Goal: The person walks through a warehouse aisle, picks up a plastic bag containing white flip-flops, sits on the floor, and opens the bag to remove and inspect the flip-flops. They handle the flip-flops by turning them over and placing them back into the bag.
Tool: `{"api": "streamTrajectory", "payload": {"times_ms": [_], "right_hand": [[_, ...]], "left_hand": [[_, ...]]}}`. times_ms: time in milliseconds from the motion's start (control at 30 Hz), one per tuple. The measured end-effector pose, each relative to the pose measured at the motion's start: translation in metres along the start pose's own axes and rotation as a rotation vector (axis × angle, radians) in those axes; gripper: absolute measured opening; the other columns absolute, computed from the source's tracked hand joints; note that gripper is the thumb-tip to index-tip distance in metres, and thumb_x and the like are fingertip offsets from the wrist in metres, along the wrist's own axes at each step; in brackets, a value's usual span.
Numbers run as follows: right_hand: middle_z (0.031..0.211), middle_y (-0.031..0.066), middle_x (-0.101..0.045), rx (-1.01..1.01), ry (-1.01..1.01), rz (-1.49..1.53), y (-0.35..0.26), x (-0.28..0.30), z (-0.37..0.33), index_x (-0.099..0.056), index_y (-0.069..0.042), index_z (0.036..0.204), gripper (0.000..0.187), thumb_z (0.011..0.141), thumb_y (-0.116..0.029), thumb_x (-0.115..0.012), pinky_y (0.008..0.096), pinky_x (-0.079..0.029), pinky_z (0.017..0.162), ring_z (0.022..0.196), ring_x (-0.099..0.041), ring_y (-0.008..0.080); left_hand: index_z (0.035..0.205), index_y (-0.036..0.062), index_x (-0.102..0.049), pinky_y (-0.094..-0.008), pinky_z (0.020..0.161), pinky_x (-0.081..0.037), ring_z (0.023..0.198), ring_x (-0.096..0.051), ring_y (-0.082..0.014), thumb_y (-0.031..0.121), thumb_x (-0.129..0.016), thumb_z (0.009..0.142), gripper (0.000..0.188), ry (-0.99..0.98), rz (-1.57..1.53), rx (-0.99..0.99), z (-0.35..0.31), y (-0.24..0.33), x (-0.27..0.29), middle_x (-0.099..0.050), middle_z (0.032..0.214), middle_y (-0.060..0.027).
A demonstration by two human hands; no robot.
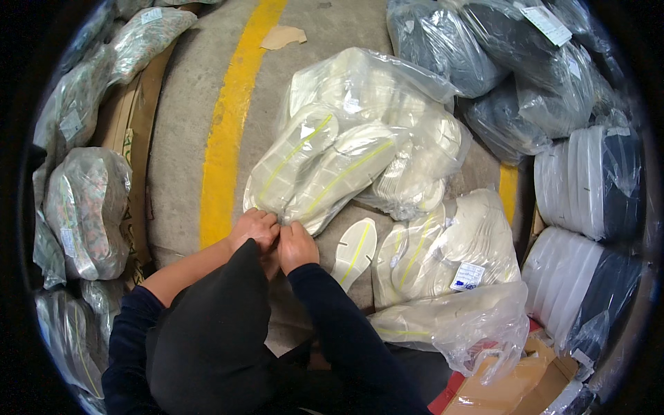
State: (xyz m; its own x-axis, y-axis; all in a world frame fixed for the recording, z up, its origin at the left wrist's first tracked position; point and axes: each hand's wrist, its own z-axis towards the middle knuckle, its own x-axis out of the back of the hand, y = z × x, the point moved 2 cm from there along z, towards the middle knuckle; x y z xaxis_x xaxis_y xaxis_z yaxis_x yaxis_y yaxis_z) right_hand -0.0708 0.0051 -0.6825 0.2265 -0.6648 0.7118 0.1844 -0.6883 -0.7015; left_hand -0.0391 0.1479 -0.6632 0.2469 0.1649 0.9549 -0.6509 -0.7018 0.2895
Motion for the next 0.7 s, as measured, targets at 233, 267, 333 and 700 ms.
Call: {"api": "streamTrajectory", "payload": {"times_ms": [233,267,333,700], "right_hand": [[0.091,0.0132,-0.055,-0.028,0.031,0.042,-0.012,0.009,0.000,-0.060,-0.006,0.090,0.016,0.077,-0.010,-0.069,0.0439,-0.049,0.071,0.082,-0.058,0.0361],[0.090,0.0127,-0.055,-0.029,0.042,0.049,-0.014,0.011,0.002,-0.060,-0.007,0.089,0.016,0.077,-0.010,-0.069,0.0440,-0.049,0.071,0.082,-0.058,0.0359],[0.088,0.0118,-0.055,-0.027,0.015,0.075,-0.017,0.013,0.007,-0.059,-0.007,0.087,0.014,0.077,-0.009,-0.068,0.0442,-0.048,0.070,0.082,-0.058,0.0355],[0.086,0.0097,-0.054,0.140,-0.180,0.088,-0.011,0.018,0.010,-0.057,-0.011,0.083,0.006,0.079,-0.009,-0.061,0.0472,-0.044,0.071,0.085,-0.057,0.0338]], "left_hand": [[0.070,0.0070,-0.061,-0.0418,0.061,-0.048,0.069,-0.061,-0.0324,0.020,-0.065,0.070,0.014,0.170,-0.430,0.282,-0.005,-0.011,0.005,-0.058,0.073,-0.0093],[0.070,0.0068,-0.061,-0.0427,0.060,-0.048,0.068,-0.061,-0.0336,0.020,-0.066,0.069,0.015,0.160,-0.495,0.349,-0.006,-0.011,0.006,-0.058,0.073,-0.0095],[0.070,0.0066,-0.060,-0.0435,0.060,-0.049,0.068,-0.062,-0.0342,0.021,-0.066,0.070,0.015,0.162,-0.570,0.414,-0.009,-0.010,0.012,-0.059,0.073,-0.0104],[0.077,0.0046,-0.064,-0.0464,0.064,-0.049,0.073,-0.063,-0.0388,0.019,-0.063,0.074,0.015,-0.046,-0.479,0.441,-0.010,-0.008,0.025,-0.063,0.074,-0.0196]]}}
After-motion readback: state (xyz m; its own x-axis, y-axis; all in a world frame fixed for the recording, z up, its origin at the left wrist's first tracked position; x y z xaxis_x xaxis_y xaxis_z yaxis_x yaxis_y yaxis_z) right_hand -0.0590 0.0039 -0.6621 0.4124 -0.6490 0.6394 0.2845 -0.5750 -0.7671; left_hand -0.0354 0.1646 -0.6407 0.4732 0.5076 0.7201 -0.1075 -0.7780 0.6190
